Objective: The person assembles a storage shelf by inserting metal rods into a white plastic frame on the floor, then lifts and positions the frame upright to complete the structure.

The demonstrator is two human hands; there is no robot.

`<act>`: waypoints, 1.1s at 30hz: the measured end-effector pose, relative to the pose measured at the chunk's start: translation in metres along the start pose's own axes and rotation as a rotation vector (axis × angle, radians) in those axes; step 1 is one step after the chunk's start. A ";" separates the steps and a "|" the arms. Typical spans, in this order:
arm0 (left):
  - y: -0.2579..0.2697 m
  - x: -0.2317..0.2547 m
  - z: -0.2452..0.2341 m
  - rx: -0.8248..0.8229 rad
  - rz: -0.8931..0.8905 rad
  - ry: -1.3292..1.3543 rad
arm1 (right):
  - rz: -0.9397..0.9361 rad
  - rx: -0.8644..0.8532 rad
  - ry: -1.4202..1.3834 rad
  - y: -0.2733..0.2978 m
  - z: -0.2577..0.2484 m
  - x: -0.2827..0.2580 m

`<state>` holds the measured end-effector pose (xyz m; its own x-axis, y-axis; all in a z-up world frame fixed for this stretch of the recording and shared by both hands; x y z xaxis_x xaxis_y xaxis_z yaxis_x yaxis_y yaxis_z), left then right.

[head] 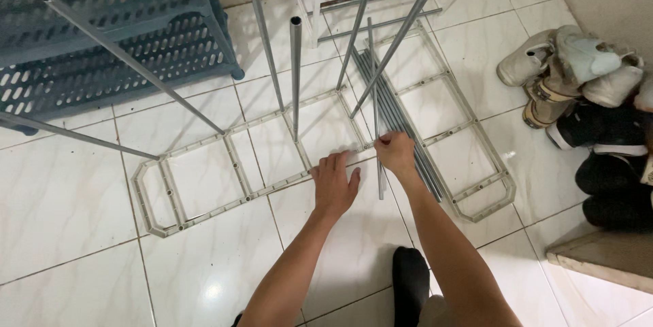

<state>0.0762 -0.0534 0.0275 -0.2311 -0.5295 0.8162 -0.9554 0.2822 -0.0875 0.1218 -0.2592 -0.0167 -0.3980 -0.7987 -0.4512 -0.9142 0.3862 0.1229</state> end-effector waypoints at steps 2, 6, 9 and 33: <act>-0.012 0.010 -0.005 -0.035 0.000 0.048 | 0.153 -0.092 -0.283 0.000 0.001 -0.008; -0.042 0.028 -0.021 -0.139 0.005 0.071 | 0.216 -0.141 -0.529 0.008 -0.006 -0.045; -0.056 0.042 -0.043 -0.169 0.094 0.057 | 0.101 -0.030 -0.621 0.017 -0.017 -0.076; -0.010 -0.031 -0.256 0.026 -0.023 0.028 | -0.558 -0.240 -0.234 0.134 0.037 -0.263</act>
<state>0.1396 0.1648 0.1492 -0.2040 -0.5130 0.8338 -0.9649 0.2492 -0.0827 0.1068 0.0194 0.0857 0.1434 -0.7174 -0.6818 -0.9813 -0.1925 -0.0039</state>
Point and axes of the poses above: each hand's wrist, its own y-axis away from the middle knuckle, its own z-axis out of the palm, x = y × z, the point moved 9 cm from there along -y, towards the middle knuckle, and after that the axes turned 12 degrees about y, right-handed, at the moved point
